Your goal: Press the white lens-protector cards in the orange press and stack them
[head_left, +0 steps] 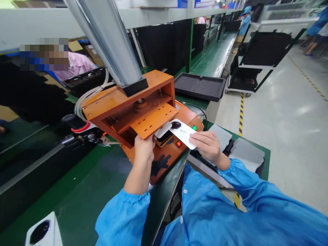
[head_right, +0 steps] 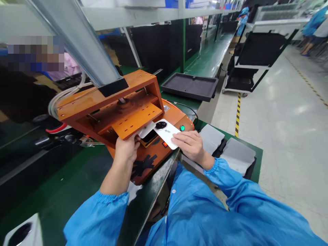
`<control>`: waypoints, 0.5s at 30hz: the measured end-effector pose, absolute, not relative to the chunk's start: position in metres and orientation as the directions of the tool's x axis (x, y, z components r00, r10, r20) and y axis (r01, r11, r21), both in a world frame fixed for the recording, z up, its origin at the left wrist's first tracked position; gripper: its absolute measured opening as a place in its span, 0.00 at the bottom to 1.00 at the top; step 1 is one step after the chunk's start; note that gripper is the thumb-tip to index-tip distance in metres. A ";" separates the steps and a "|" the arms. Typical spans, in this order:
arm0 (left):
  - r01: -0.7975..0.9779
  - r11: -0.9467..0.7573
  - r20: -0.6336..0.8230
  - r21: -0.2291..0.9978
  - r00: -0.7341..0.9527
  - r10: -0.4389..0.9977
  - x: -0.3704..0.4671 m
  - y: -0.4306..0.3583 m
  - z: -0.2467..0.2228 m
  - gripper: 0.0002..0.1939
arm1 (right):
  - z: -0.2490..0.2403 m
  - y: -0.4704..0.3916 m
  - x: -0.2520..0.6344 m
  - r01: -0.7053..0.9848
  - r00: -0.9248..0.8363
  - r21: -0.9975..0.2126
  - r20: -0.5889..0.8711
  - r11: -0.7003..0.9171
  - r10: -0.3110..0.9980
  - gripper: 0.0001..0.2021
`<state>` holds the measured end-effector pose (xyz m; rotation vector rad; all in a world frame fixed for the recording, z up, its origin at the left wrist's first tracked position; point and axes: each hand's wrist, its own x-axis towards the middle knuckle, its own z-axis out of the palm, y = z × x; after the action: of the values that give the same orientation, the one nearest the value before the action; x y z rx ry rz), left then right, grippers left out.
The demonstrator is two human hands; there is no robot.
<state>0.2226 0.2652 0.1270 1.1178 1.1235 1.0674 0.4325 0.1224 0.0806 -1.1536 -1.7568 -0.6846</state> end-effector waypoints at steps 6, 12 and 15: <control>0.039 0.144 -0.148 0.989 0.155 0.977 0.167 0.167 0.115 0.13 | 0.081 0.195 0.423 0.872 -0.228 -0.061 0.828 0.486 0.512 0.13; 0.435 0.089 -0.175 0.896 0.161 0.971 0.113 0.079 0.091 0.19 | 0.087 0.251 0.408 0.790 -0.474 0.041 0.674 0.611 0.567 0.16; 0.471 0.037 -0.159 0.881 0.221 0.962 0.109 0.066 0.077 0.19 | 0.095 0.256 0.402 0.789 -0.518 0.065 0.605 0.611 0.605 0.17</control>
<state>0.1089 0.0664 0.0769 1.5769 1.3877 0.6730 0.4025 0.2563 0.0949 -1.0961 -2.3000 -0.4524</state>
